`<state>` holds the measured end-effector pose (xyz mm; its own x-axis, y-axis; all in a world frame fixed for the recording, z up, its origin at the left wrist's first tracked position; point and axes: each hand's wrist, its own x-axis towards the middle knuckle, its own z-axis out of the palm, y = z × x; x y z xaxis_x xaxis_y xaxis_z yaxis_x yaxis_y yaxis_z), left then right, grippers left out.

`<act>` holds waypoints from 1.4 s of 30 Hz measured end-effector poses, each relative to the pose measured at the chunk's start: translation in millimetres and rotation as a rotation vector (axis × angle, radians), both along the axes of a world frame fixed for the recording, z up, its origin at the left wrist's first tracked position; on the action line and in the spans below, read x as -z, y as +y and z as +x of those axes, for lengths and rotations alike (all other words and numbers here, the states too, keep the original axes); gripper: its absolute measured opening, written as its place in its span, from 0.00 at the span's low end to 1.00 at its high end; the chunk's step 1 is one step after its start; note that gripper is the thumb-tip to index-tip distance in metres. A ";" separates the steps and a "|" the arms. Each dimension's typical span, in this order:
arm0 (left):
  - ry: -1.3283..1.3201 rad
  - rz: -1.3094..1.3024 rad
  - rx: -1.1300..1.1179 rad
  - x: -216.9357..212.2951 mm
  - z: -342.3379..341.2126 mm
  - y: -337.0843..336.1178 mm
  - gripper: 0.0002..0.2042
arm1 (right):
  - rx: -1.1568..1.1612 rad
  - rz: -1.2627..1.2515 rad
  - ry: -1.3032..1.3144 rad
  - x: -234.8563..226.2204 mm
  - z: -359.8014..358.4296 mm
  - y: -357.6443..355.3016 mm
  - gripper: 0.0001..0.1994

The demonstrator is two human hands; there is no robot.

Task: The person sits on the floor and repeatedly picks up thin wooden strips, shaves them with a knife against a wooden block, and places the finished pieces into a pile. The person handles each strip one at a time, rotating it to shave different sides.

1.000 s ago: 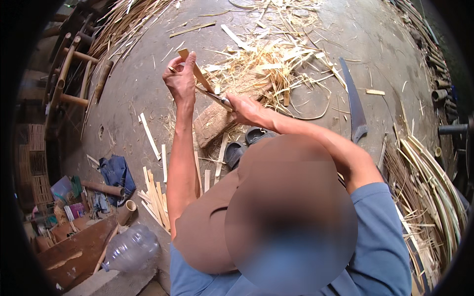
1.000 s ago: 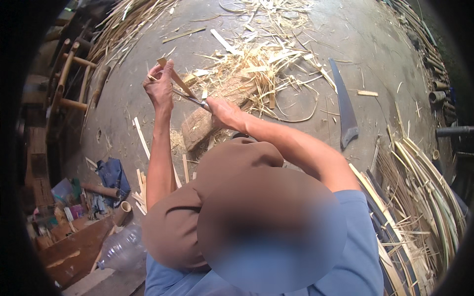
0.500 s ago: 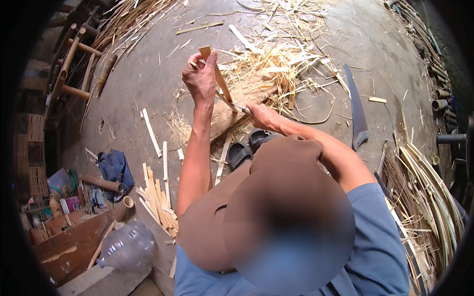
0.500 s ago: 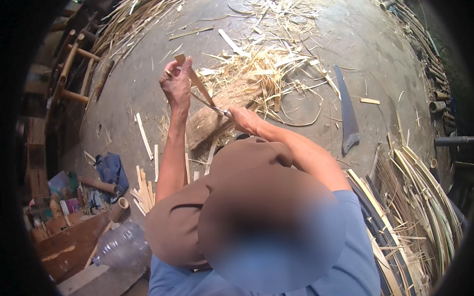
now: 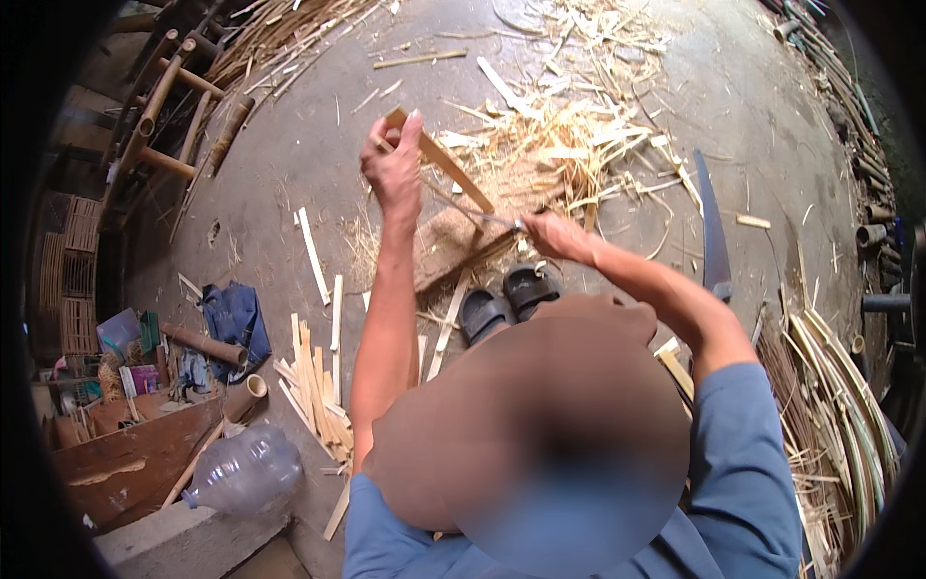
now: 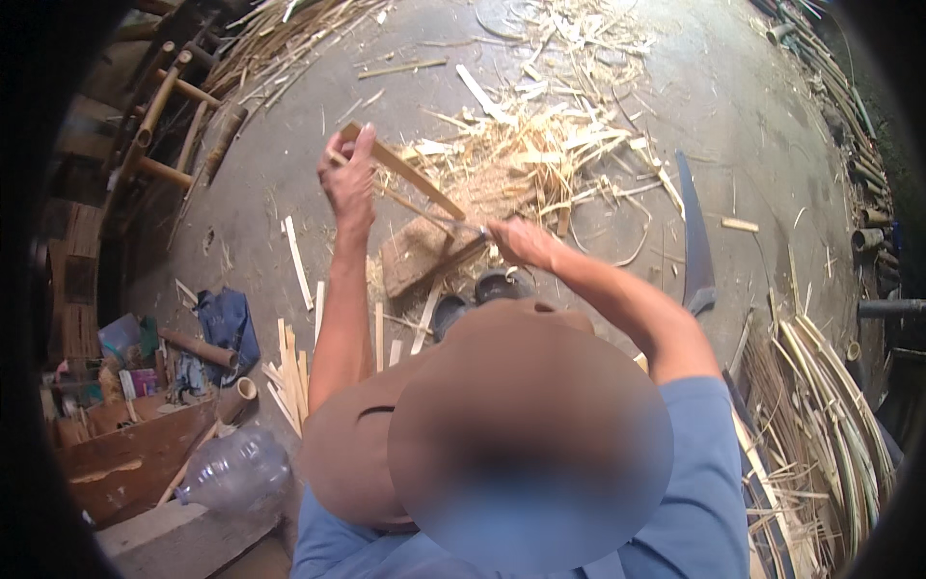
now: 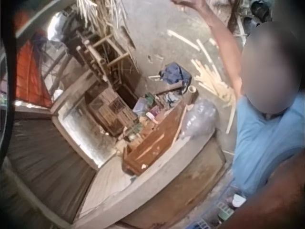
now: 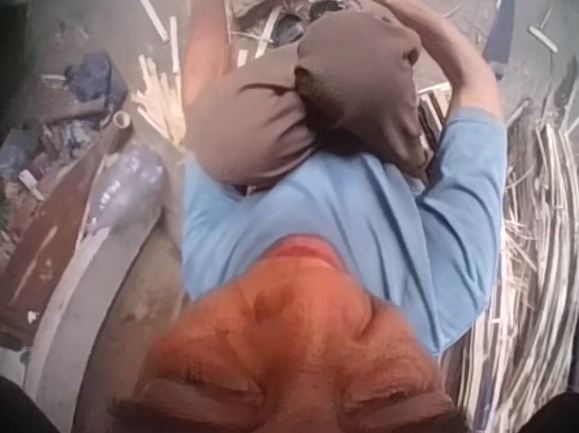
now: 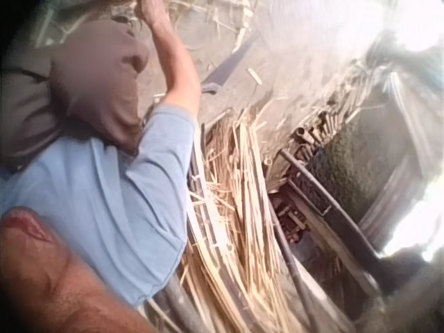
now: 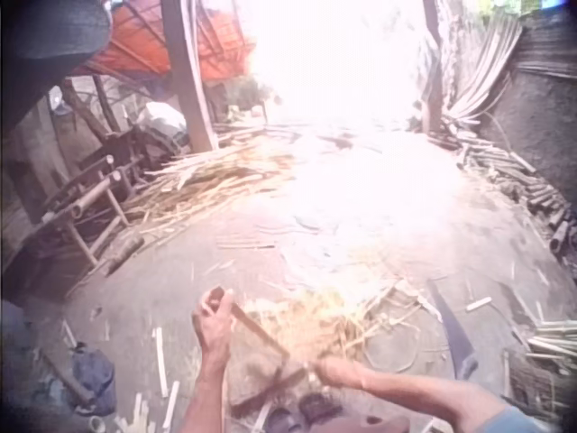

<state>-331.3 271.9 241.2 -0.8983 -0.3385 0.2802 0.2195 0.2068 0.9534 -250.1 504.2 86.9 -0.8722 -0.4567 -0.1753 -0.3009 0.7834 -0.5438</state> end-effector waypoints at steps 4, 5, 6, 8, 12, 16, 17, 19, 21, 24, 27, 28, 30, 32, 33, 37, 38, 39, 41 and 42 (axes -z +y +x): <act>-0.200 0.046 -0.174 -24.7 7.2 -70.8 0.11 | 0.082 -0.176 -0.113 19.7 60.2 30.2 0.08; -0.189 0.102 -0.124 -23.0 5.7 -100.4 0.11 | 0.085 -0.232 -0.124 26.3 74.8 38.5 0.09; -0.182 0.148 -0.083 -24.6 8.9 -129.1 0.11 | 0.143 -0.229 -0.222 18.7 90.4 39.2 0.10; -0.136 0.119 -0.139 -30.7 19.4 -163.6 0.10 | 0.251 -0.248 -0.319 -4.7 120.5 45.7 0.11; -0.051 0.010 -0.171 -45.2 36.3 -171.8 0.09 | 0.492 -0.291 -0.350 -16.1 153.8 46.6 0.12; -0.117 0.000 -0.223 -9.1 69.0 -125.1 0.10 | 0.503 -0.374 -0.372 -38.3 144.9 23.6 0.16; -0.157 -0.010 -0.257 13.4 76.3 -111.2 0.10 | 0.489 -0.412 -0.346 -41.9 140.7 17.2 0.15; -0.138 0.010 -0.264 37.3 97.2 -89.5 0.10 | 0.439 -0.509 -0.324 -48.3 131.2 -6.0 0.14; -0.200 0.228 -0.212 39.5 110.9 -89.4 0.14 | 0.365 -0.572 -0.329 -56.8 120.0 -30.1 0.13; -0.334 0.154 -0.192 29.8 120.1 -55.0 0.13 | 0.159 -0.634 -0.244 -64.2 107.0 -54.9 0.12; -0.374 -0.280 -0.190 31.0 134.7 -38.9 0.16 | 0.070 -0.735 -0.150 -77.7 102.7 -67.8 0.12; -0.335 -0.347 -0.194 35.0 139.3 -41.0 0.16 | 0.051 -0.768 -0.132 -76.3 103.5 -68.4 0.13; -0.273 -0.418 -0.155 40.0 140.0 -39.7 0.17 | 0.119 -0.684 -0.178 -68.3 106.0 -58.2 0.13; -0.294 -0.239 -0.130 22.2 136.1 -21.3 0.17 | 0.294 -0.596 -0.240 -31.4 107.7 -45.2 0.14; -0.294 -0.157 -0.136 13.5 136.7 -17.6 0.17 | 0.386 -0.664 -0.255 -11.8 99.9 -39.2 0.14; -0.284 -0.275 -0.145 6.1 136.6 -9.1 0.16 | 0.168 -0.612 -0.359 -71.6 111.3 -45.7 0.17; -0.288 -0.162 -0.119 4.9 134.7 -7.1 0.16 | 0.211 -0.612 -0.340 -67.0 113.9 -44.9 0.19; -0.266 -0.113 -0.138 10.2 134.3 -7.2 0.16 | 0.288 -0.612 -0.362 -51.1 111.0 -40.9 0.19; -0.218 -0.017 -0.172 20.3 132.5 -6.6 0.15 | 0.445 -0.618 -0.400 -42.2 94.4 -32.0 0.19; -0.289 0.007 -0.181 17.4 134.1 -12.7 0.15 | 0.416 -0.681 -0.366 -41.7 102.0 -34.9 0.19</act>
<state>-197.2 259.3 223.8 -0.8656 -0.5004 0.0193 -0.1000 0.2105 0.9725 -148.2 469.3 128.6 -0.9336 -0.2213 -0.2819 0.2218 0.2612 -0.9395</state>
